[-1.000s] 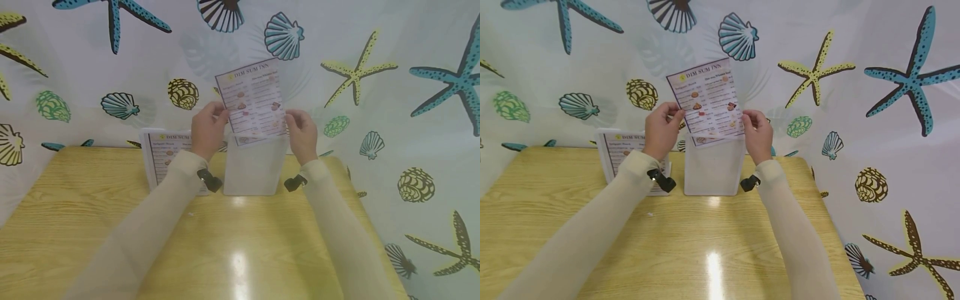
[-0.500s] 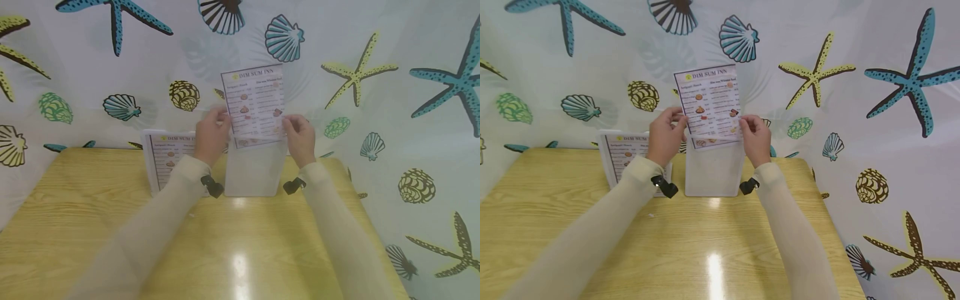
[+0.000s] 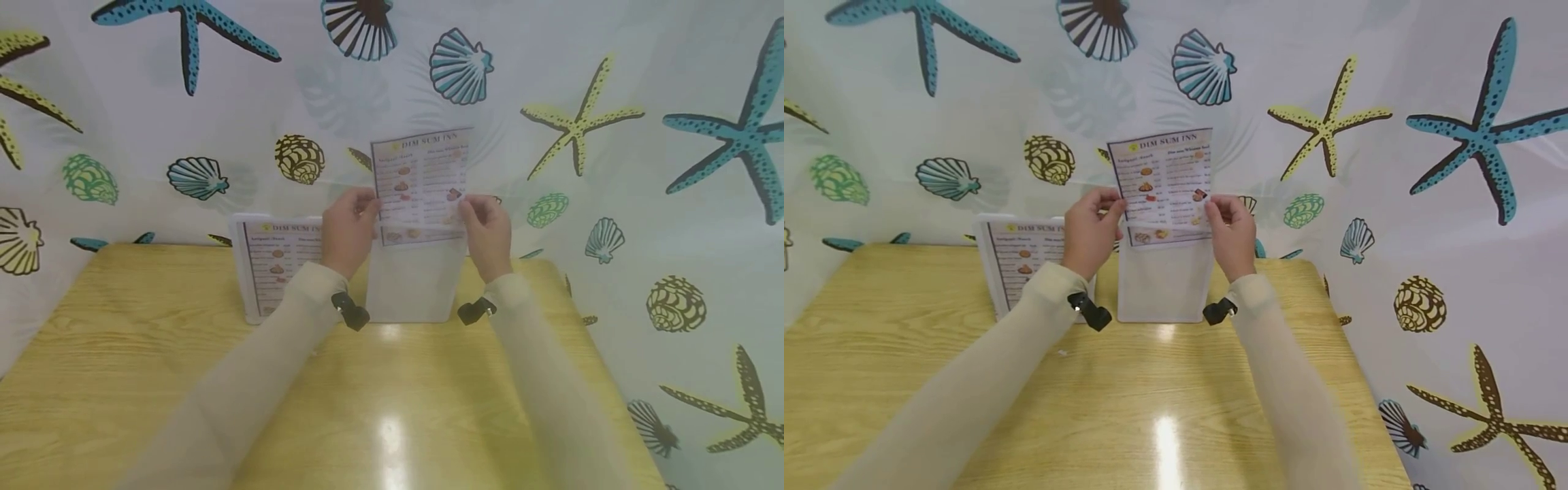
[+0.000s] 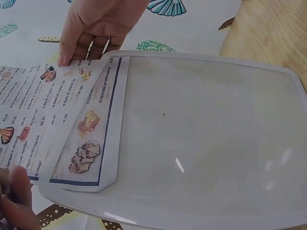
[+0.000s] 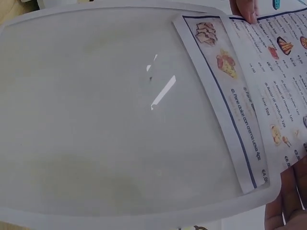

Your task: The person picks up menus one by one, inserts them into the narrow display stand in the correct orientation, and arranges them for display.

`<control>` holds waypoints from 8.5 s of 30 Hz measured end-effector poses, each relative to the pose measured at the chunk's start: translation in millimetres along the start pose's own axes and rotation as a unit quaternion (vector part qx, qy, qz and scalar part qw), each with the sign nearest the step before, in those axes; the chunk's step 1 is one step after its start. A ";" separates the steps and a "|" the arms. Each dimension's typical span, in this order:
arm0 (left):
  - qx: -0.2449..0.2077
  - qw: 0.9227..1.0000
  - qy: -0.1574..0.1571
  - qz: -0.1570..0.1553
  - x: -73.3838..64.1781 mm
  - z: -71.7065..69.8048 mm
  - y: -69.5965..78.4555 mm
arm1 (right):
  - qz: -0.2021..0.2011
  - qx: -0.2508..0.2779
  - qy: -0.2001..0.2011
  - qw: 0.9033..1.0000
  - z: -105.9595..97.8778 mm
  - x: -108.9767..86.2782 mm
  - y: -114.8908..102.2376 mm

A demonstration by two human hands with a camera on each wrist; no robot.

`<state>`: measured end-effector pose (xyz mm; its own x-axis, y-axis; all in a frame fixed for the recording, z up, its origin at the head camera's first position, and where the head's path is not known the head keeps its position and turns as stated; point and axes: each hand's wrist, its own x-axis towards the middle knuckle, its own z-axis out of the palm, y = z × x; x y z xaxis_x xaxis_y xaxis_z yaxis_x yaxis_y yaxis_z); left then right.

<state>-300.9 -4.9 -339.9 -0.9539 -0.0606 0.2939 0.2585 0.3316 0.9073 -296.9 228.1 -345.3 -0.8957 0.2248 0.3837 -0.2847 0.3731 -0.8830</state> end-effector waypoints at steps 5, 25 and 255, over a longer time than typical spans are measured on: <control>-0.003 1.000 0.002 0.008 0.3 0.8 -3.3 | -0.003 0.034 0.014 0.999 4.7 -4.9 3.9; -0.014 0.999 0.021 0.026 -2.2 9.0 -8.7 | 0.005 0.069 0.014 0.998 2.6 -10.0 15.2; 0.036 0.999 0.005 0.014 -12.1 20.5 -16.9 | 0.020 -0.023 -0.029 0.999 3.7 -15.7 13.6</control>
<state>-296.8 9.5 -365.0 -0.9450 -0.0600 0.3215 0.2723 0.4005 0.8749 -288.0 226.2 -364.3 -0.9246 0.1878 0.3314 -0.2342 0.4058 -0.8834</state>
